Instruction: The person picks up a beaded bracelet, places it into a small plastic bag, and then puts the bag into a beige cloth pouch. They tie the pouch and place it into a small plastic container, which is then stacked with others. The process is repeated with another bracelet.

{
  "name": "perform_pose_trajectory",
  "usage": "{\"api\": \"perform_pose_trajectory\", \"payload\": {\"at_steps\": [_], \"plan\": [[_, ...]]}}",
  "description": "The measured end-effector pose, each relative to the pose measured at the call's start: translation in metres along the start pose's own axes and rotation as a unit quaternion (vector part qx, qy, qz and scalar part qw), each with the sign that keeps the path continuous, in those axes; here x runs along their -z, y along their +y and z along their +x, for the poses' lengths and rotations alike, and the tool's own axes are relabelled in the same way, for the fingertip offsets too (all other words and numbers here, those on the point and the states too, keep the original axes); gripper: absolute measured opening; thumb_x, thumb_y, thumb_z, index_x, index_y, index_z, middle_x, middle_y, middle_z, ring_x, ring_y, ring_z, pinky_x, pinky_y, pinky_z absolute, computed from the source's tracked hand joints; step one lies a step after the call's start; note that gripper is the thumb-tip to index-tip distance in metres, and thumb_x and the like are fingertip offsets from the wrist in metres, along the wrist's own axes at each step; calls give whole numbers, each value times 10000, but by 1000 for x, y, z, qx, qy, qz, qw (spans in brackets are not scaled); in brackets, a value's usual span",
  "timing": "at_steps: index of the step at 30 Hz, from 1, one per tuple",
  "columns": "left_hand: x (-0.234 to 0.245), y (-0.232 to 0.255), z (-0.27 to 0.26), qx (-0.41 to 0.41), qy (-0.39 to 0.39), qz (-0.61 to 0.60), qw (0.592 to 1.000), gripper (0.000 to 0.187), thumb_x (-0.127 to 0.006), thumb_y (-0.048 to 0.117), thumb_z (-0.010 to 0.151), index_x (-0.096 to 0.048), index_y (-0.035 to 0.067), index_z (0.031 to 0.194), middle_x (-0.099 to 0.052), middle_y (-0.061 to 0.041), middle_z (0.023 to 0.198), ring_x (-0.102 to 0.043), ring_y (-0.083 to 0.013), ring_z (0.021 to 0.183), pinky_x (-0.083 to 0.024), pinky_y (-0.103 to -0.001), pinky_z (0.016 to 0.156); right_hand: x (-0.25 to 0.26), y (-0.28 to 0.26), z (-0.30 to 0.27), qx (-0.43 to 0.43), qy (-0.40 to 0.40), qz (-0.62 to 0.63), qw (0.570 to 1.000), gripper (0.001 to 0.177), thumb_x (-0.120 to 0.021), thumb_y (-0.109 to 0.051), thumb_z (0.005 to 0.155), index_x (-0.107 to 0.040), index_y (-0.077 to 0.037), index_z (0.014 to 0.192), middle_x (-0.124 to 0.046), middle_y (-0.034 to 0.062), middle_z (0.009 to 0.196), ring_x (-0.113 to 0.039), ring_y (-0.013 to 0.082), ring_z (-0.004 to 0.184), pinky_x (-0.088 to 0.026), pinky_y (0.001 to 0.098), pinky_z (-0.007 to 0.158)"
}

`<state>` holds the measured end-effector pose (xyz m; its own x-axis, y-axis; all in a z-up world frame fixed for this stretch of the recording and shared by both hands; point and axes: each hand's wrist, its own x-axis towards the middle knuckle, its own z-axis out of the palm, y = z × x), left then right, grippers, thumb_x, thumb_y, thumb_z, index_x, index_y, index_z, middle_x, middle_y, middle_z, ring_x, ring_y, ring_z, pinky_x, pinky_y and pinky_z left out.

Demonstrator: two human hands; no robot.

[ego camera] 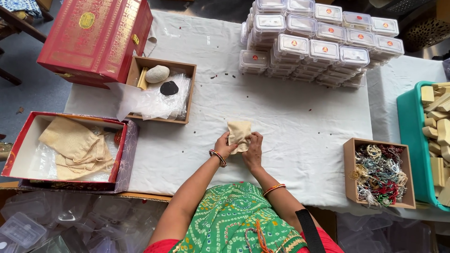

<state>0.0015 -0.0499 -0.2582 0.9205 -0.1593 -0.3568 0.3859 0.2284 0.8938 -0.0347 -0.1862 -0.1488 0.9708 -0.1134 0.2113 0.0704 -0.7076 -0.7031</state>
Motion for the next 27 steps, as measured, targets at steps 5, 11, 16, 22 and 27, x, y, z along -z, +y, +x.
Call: {"api": "perform_pose_trajectory", "payload": {"at_steps": [5,11,16,22,27], "plan": [[13,10,-9,29,-40,3,999,802,-729,-47,806,-409,12,1540,-734,-121,1221,-730,-171,1057,-606,-308,887,31,-24,2,219,-21,-148,964,636,-784,-97,683,-641,-127,1302,-471,130,1499,-455,294,1337,-390,519,1082],[17,17,-6,58,-86,47,994,860,-746,-5,836,-308,16,1575,-739,-117,1165,-718,-168,1015,-590,-294,837,13,-3,20,297,-24,-295,908,457,-704,-111,831,-688,-182,1282,-595,27,1424,-550,194,1311,-386,504,1154],[16,18,-11,55,-54,56,995,896,-756,-1,814,-277,17,1571,-756,-115,1120,-737,-167,999,-593,-279,817,13,-4,25,268,-100,-270,919,393,-684,-154,898,-693,-110,1289,-620,93,1394,-598,253,1177,-384,490,1082],[22,16,-14,62,-96,9,993,792,-747,-7,814,-352,47,1498,-743,-110,1153,-747,-170,1015,-615,-286,827,22,-25,37,411,-44,-283,865,424,-670,-158,815,-680,-51,1225,-650,110,1324,-624,257,1231,-474,442,1100],[12,21,-19,41,-67,16,997,810,-759,11,873,-354,54,1573,-748,-124,1188,-731,-174,1042,-596,-323,839,8,-16,43,319,-157,-293,888,274,-687,-116,872,-701,-41,1135,-669,100,1223,-631,272,1176,-548,411,987]]}}
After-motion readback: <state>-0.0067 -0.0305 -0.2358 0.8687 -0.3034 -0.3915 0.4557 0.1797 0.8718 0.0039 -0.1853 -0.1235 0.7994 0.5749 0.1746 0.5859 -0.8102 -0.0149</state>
